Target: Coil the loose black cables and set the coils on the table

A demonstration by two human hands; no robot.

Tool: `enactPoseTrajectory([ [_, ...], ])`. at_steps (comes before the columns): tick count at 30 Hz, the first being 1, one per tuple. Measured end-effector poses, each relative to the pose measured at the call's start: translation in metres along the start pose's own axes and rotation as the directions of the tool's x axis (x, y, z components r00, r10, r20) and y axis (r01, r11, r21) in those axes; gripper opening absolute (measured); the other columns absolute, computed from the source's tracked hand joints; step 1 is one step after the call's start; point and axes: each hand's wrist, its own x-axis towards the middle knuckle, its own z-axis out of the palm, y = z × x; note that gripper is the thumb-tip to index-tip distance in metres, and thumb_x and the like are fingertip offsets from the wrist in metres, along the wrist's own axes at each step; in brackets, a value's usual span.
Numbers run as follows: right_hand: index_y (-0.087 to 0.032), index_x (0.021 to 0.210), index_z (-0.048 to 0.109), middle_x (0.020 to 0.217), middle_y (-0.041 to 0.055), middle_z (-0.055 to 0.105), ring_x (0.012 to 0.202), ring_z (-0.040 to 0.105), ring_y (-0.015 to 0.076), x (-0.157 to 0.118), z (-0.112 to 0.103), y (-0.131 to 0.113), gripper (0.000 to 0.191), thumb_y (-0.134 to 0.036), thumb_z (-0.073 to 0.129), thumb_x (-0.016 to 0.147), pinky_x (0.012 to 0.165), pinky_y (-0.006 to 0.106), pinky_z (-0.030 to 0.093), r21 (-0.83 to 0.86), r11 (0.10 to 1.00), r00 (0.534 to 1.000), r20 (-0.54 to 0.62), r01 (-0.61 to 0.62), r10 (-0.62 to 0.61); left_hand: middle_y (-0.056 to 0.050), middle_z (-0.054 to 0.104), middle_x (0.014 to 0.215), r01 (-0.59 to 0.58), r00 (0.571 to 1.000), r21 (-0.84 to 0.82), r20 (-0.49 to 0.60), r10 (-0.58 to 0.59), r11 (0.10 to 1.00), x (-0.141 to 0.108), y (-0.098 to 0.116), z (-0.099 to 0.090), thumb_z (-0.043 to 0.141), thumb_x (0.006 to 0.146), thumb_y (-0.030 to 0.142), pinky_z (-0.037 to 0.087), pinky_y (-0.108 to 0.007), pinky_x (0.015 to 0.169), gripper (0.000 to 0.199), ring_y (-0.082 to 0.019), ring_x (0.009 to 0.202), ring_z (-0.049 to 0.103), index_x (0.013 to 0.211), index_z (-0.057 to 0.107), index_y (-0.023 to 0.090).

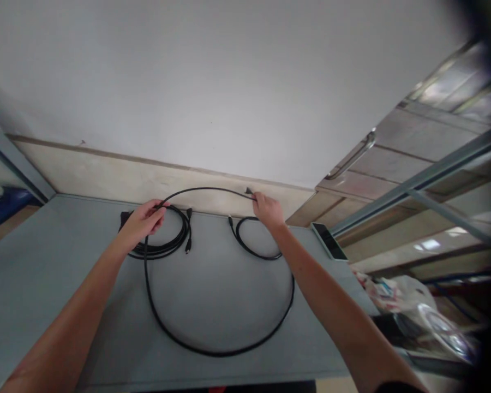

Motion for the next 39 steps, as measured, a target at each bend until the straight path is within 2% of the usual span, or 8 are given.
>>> enactPoseTrajectory([
  [4, -0.015, 0.104, 0.065, 0.094, 0.0132, 0.072, 0.076, 0.064, 0.0216, -0.026, 0.011, -0.016, 0.028, -0.031, 0.042, 0.098, 0.065, 0.028, 0.037, 0.128, 0.991, 0.989, 0.133, 0.046, -0.064, 0.0, 0.059, 0.064, -0.115, 0.991, 0.342, -0.019, 0.13, 0.933, 0.003, -0.013, -0.003, 0.054, 0.086, 0.05, 0.04, -0.023, 0.047, 0.046, -0.013, 0.052, 0.051, 0.117, 0.065, 0.018],
  [8, -0.017, 0.107, 0.064, 0.087, 0.009, 0.071, 0.076, 0.064, 0.0208, -0.038, -0.002, -0.03, 0.034, -0.044, 0.045, 0.097, 0.068, 0.028, 0.041, 0.465, 0.885, 0.983, 0.163, -0.001, -0.085, -0.007, 0.071, 0.088, -0.26, 0.941, 0.642, 0.001, 0.338, 0.722, 0.001, -0.011, 0.003, 0.051, 0.089, 0.048, 0.048, -0.03, 0.069, 0.045, -0.019, 0.072, 0.062, 0.119, 0.066, 0.018],
  [11, -0.02, 0.117, 0.064, 0.097, 0.0087, 0.072, 0.086, 0.066, 0.0211, -0.048, -0.019, -0.038, 0.037, -0.04, 0.038, 0.1, 0.077, 0.03, 0.045, 0.653, 0.757, 0.983, 0.143, -0.009, -0.111, -0.01, 0.073, 0.1, -0.31, 0.917, 0.701, 0.044, 0.396, 0.642, -0.003, -0.008, 0.012, 0.049, 0.091, 0.046, 0.049, -0.033, 0.078, 0.046, -0.022, 0.08, 0.065, 0.121, 0.066, 0.016],
  [16, -0.024, 0.111, 0.073, 0.102, 0.0073, 0.074, 0.087, 0.067, 0.0242, -0.072, -0.029, -0.029, 0.031, -0.038, 0.055, 0.091, 0.081, 0.035, 0.049, 0.754, 0.652, 0.961, 0.23, -0.078, -0.151, -0.008, 0.072, 0.116, -0.414, 0.903, 0.578, 0.165, 0.396, 0.703, -0.006, -0.007, 0.02, 0.047, 0.093, 0.042, 0.048, -0.034, 0.093, 0.041, -0.024, 0.102, 0.066, 0.119, 0.069, 0.019],
  [24, -0.011, 0.1, 0.075, 0.048, -0.0055, 0.037, 0.044, 0.027, 0.0069, -0.085, -0.042, 0.011, 0.043, -0.048, 0.062, 0.084, 0.044, 0.023, 0.019, 0.791, 0.365, 0.771, 0.589, -0.49, -0.241, -0.007, 0.076, 0.101, -0.239, 0.889, 0.417, 0.457, 0.025, 0.877, -0.006, -0.011, 0.002, 0.062, 0.083, 0.046, 0.051, -0.032, 0.084, 0.035, -0.022, 0.09, 0.069, 0.104, 0.077, 0.022],
  [31, -0.013, 0.082, 0.071, 0.056, -0.0036, 0.041, 0.052, 0.033, 0.0085, -0.097, -0.036, -0.001, 0.028, -0.041, 0.066, 0.082, 0.048, 0.024, 0.023, 0.852, 0.124, 0.853, 0.518, -0.509, -0.066, 0.005, 0.042, 0.05, 0.109, 0.887, 0.29, 0.402, -0.225, 0.951, -0.007, -0.017, -0.002, 0.066, 0.08, 0.05, 0.025, -0.021, 0.04, 0.045, -0.008, 0.041, 0.032, 0.111, 0.071, 0.018],
  [36, -0.018, 0.076, 0.064, 0.069, -0.0005, 0.051, 0.06, 0.042, 0.0098, -0.107, -0.018, -0.011, 0.014, -0.03, 0.072, 0.076, 0.054, 0.024, 0.036, 0.877, -0.378, 0.867, 0.412, -0.295, 0.28, 0.008, 0.029, 0.056, 0.283, 0.85, -0.004, 0.464, -0.249, 0.959, -0.006, -0.019, 0.004, 0.07, 0.079, 0.043, 0.017, -0.019, 0.04, 0.036, -0.005, 0.043, 0.023, 0.104, 0.068, 0.016],
  [39, -0.021, 0.078, 0.06, 0.07, -0.0011, 0.046, 0.062, 0.043, 0.0107, -0.108, -0.014, -0.016, 0.013, -0.031, 0.067, 0.081, 0.06, 0.025, 0.043, 0.806, -0.559, 0.854, 0.42, -0.196, 0.306, 0.006, 0.039, 0.058, 0.334, 0.811, -0.03, 0.518, -0.271, 0.942, -0.01, -0.016, 0.006, 0.071, 0.078, 0.041, 0.024, -0.018, 0.039, 0.032, -0.006, 0.043, 0.032, 0.097, 0.068, 0.016],
])
